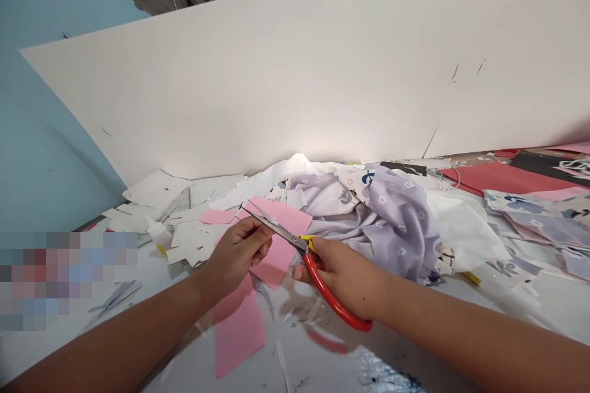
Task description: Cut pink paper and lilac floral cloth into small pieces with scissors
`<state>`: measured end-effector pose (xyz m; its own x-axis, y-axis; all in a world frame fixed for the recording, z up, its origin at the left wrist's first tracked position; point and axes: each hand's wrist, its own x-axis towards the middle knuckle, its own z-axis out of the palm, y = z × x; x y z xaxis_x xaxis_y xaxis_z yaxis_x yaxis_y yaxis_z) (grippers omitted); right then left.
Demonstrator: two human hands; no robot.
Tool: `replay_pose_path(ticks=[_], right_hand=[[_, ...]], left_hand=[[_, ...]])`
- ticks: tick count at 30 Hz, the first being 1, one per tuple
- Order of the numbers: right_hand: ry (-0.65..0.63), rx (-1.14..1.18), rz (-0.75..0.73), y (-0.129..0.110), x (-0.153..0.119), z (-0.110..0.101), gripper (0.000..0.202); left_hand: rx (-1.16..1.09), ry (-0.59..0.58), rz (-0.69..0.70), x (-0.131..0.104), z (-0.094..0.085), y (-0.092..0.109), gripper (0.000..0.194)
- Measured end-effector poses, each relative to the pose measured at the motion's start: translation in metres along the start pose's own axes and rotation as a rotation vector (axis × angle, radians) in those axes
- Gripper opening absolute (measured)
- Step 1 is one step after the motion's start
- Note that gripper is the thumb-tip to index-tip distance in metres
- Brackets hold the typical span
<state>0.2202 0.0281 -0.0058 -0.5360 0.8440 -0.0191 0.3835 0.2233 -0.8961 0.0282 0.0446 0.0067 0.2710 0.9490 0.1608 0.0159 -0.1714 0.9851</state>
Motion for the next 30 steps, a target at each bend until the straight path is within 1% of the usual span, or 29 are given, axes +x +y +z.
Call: replay_pose_path(ticks=[8,11,13,16,20,26,30], right_hand=[[-0.03,0.055,0.036,0.0,-0.001,-0.001,0.019],[-0.033,0.046,0.024,0.0,0.0,-0.001,0.02],[-0.016,-0.001,-0.021,-0.003,-0.001,-0.002,0.019],[0.019,-0.153,-0.108,-0.012,-0.005,-0.003,0.018],[0.028,-0.335,-0.109,-0.019,-0.01,-0.005,0.029],[0.043,-0.357,-0.113,-0.014,-0.008,-0.004,0.03],[0.065,-0.299,-0.098,-0.014,-0.007,-0.003,0.027]], left_hand=[[-0.024,0.009,-0.018,0.0,0.0,0.001,0.024],[-0.029,0.008,-0.019,0.0,0.0,0.001,0.024],[-0.024,0.009,-0.016,-0.001,0.0,0.002,0.024],[-0.017,0.013,-0.01,-0.001,0.0,0.001,0.025],[-0.01,0.018,-0.015,-0.001,0.001,0.0,0.027],[0.01,0.044,-0.024,-0.001,0.002,-0.002,0.027],[0.025,0.045,-0.033,-0.002,0.002,-0.003,0.026]])
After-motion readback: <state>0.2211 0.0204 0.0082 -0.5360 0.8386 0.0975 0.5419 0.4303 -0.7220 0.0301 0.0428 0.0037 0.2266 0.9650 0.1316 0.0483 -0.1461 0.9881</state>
